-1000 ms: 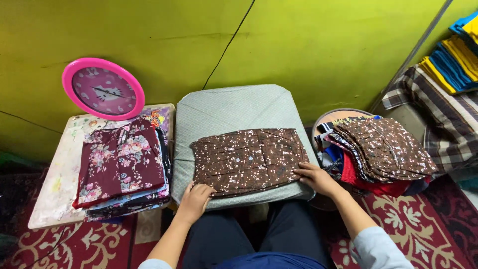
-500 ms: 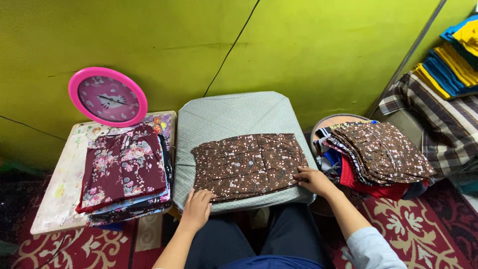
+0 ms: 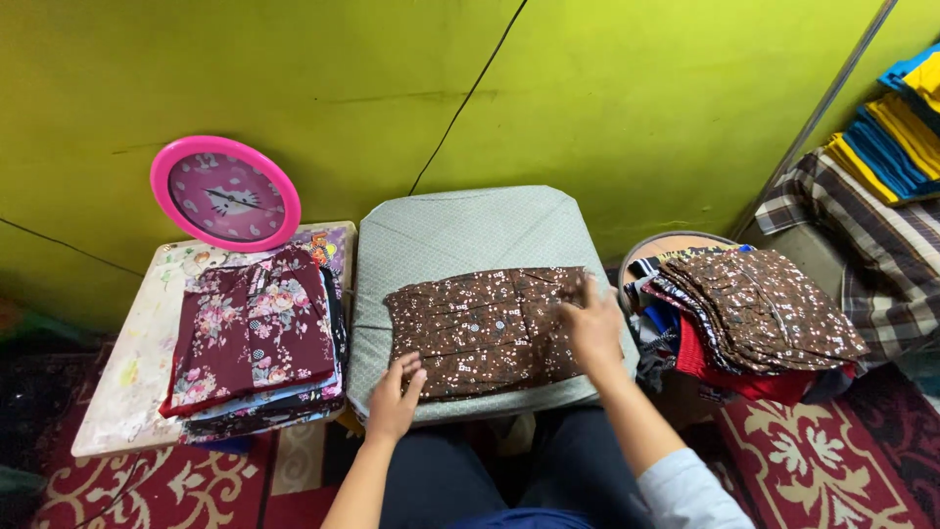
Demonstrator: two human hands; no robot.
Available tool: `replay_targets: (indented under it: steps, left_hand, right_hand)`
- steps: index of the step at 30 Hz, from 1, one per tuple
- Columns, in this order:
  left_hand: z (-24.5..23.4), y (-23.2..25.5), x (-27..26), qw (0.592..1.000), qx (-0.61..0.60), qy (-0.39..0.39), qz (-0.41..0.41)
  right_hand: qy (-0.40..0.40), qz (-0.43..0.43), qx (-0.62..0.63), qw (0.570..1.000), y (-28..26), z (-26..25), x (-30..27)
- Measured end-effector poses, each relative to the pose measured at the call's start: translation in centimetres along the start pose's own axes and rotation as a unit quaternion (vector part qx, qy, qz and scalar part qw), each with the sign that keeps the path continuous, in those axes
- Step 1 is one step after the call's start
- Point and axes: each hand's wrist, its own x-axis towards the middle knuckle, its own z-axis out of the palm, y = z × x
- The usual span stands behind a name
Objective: Folding and stacking brown patterned garments in a retail setting.
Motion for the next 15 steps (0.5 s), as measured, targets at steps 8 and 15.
replay_targets:
  steps: [8,15]
  left_hand:
    - [3.1,-1.1,1.6,0.975,-0.216,-0.022,-0.053]
    - [3.5,1.5,0.1,0.990,0.114,-0.065,0.044]
  right_hand:
    - [-0.076,-0.522,-0.042,0.849,4.2,12.4,-2.5]
    - [-0.153,-0.332,-0.287,0.885,15.1,15.8,-2.8]
